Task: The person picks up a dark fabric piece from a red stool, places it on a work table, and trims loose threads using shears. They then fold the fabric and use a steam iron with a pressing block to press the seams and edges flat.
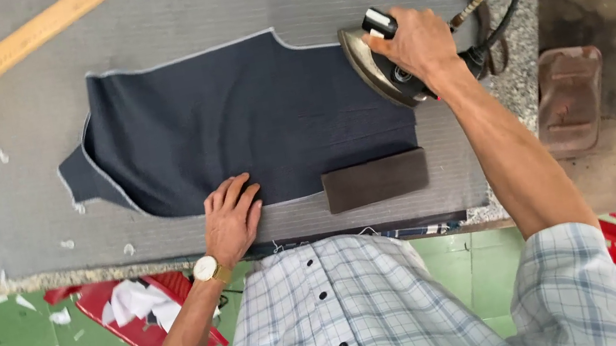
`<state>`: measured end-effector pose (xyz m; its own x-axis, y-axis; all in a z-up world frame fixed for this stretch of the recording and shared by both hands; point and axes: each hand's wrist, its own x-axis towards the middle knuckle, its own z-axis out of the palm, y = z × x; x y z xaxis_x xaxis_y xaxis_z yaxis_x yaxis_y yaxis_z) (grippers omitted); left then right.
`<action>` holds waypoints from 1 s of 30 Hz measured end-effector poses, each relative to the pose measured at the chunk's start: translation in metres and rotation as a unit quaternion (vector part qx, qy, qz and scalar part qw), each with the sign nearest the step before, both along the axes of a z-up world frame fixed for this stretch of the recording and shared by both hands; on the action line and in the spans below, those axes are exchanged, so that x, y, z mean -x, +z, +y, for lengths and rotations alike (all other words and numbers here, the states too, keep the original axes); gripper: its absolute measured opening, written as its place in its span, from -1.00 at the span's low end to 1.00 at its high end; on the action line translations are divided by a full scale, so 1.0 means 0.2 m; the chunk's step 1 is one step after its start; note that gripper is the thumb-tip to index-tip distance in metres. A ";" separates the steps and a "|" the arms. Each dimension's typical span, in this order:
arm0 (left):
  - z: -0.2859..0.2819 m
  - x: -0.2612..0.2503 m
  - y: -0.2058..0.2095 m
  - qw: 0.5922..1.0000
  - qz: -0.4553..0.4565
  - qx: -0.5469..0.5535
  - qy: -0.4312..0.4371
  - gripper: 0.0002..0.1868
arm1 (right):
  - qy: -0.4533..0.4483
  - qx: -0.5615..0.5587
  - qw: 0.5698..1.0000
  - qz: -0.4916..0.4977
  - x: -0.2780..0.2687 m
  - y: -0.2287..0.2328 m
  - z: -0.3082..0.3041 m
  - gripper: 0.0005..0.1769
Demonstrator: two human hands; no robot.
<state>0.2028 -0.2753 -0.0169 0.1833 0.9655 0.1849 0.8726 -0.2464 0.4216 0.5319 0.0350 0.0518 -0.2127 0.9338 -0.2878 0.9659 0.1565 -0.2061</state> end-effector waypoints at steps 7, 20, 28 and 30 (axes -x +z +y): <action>0.05 -0.21 0.00 0.998 0.024 0.022 -0.062 -0.35 | -0.097 -0.034 0.995 0.008 -0.37 0.00 -0.28 -0.46; 0.22 -0.60 -0.24 0.966 -0.072 -0.001 -0.250 -0.28 | -0.212 -0.057 0.973 0.070 -0.81 0.02 -0.76 -0.47; -0.04 0.21 -0.13 0.978 0.016 0.069 -0.197 -0.38 | -0.083 -0.042 0.985 0.144 -0.63 0.22 -0.92 -0.53; -0.06 0.33 -0.10 0.979 0.038 0.084 -0.182 -0.37 | -0.038 -0.033 0.988 0.144 -0.54 0.24 -0.93 -0.53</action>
